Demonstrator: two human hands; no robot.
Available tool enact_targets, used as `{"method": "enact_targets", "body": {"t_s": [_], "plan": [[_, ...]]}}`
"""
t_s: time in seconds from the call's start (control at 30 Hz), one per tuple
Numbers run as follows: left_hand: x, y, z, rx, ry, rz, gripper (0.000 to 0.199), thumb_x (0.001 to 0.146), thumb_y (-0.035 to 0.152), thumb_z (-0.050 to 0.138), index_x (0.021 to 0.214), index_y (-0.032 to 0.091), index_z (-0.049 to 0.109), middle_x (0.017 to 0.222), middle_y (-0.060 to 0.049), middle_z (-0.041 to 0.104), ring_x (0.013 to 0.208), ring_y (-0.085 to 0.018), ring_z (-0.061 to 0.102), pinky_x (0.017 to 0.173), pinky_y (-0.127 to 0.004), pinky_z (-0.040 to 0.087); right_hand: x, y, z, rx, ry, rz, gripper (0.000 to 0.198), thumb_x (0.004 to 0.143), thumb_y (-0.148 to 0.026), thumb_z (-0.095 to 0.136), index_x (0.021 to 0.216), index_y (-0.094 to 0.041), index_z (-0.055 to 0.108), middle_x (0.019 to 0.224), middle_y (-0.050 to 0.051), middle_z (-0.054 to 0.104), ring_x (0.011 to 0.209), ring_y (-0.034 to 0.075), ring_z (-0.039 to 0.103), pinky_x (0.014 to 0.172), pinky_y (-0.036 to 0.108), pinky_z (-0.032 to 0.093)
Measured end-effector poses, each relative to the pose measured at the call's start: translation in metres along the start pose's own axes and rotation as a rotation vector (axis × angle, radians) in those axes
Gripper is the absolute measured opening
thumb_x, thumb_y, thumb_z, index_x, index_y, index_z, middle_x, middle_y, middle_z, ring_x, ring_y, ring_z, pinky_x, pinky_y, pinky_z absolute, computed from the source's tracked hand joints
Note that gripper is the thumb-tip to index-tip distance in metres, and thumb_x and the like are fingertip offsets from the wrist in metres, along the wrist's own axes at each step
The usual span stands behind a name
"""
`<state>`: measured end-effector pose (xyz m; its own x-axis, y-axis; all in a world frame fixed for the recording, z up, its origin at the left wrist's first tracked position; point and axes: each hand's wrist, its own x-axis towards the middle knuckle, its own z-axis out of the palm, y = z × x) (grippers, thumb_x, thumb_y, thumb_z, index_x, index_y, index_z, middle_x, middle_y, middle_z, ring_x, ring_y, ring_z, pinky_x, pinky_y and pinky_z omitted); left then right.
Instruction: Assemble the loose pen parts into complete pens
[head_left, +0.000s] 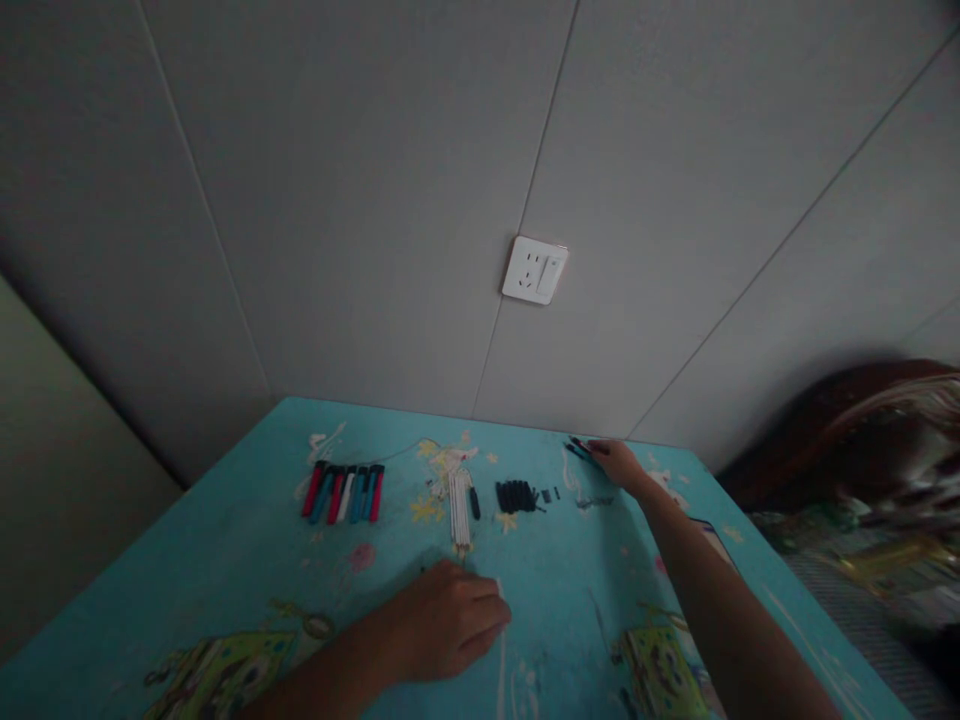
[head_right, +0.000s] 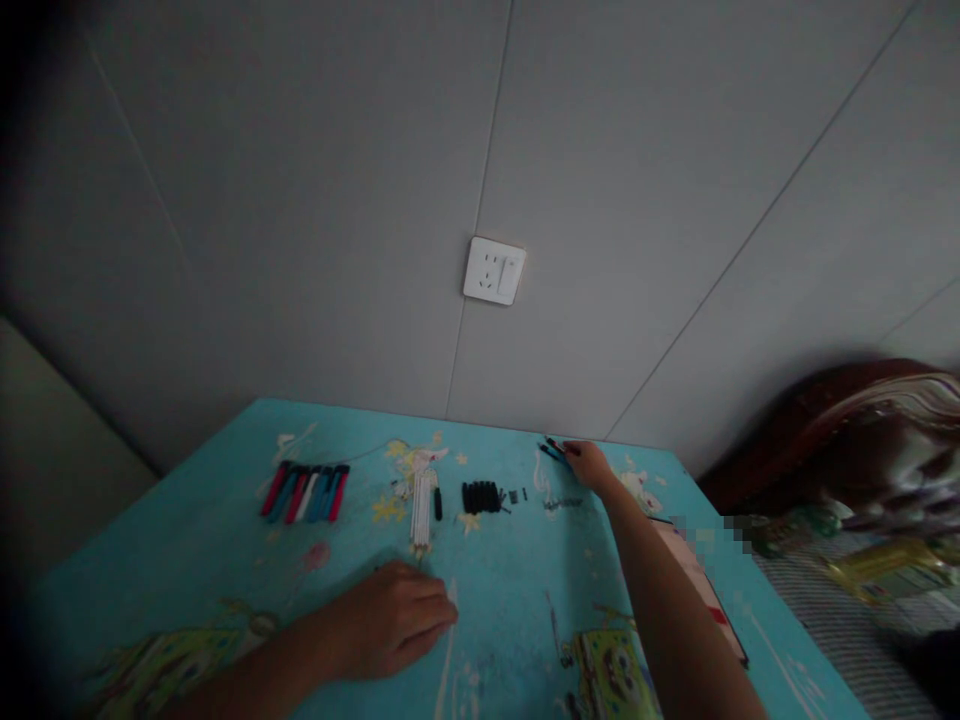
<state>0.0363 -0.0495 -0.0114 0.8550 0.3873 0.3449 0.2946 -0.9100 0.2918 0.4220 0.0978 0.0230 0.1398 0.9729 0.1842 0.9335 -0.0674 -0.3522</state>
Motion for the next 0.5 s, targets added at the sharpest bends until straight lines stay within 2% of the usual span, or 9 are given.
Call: {"method": "enact_targets", "body": {"t_s": [0.17, 0.3, 0.5], "plan": [[0.001, 0.000, 0.001, 0.008, 0.010, 0.022, 0.018, 0.094, 0.025, 0.044, 0.090, 0.021, 0.061, 0.077, -0.001, 0.063, 0.068, -0.015, 0.058, 0.064, -0.028, 0.038, -0.008, 0.006, -0.001, -0.040, -0.088, -0.062, 0.034, 0.079, -0.031, 0.059, 0.104, -0.014, 0.075, 0.094, 0.010, 0.075, 0.085, 0.023, 0.067, 0.076, 0.027, 0.047], [0.000, -0.001, 0.002, 0.003, 0.015, 0.017, 0.017, 0.093, 0.024, 0.046, 0.090, 0.021, 0.062, 0.077, -0.001, 0.063, 0.068, -0.015, 0.059, 0.064, -0.028, 0.039, -0.013, 0.014, 0.001, -0.084, -0.063, -0.077, 0.035, 0.080, -0.029, 0.059, 0.110, -0.017, 0.073, 0.104, 0.011, 0.073, 0.093, 0.023, 0.065, 0.082, 0.025, 0.044], [0.001, -0.001, -0.001, 0.012, 0.004, 0.010, 0.019, 0.095, 0.024, 0.044, 0.094, 0.021, 0.062, 0.077, -0.001, 0.064, 0.067, -0.014, 0.060, 0.064, -0.027, 0.040, -0.019, 0.025, 0.005, -0.153, 0.003, 0.008, 0.032, 0.082, -0.029, 0.055, 0.104, -0.015, 0.074, 0.100, 0.014, 0.072, 0.091, 0.024, 0.065, 0.079, 0.026, 0.044]]}}
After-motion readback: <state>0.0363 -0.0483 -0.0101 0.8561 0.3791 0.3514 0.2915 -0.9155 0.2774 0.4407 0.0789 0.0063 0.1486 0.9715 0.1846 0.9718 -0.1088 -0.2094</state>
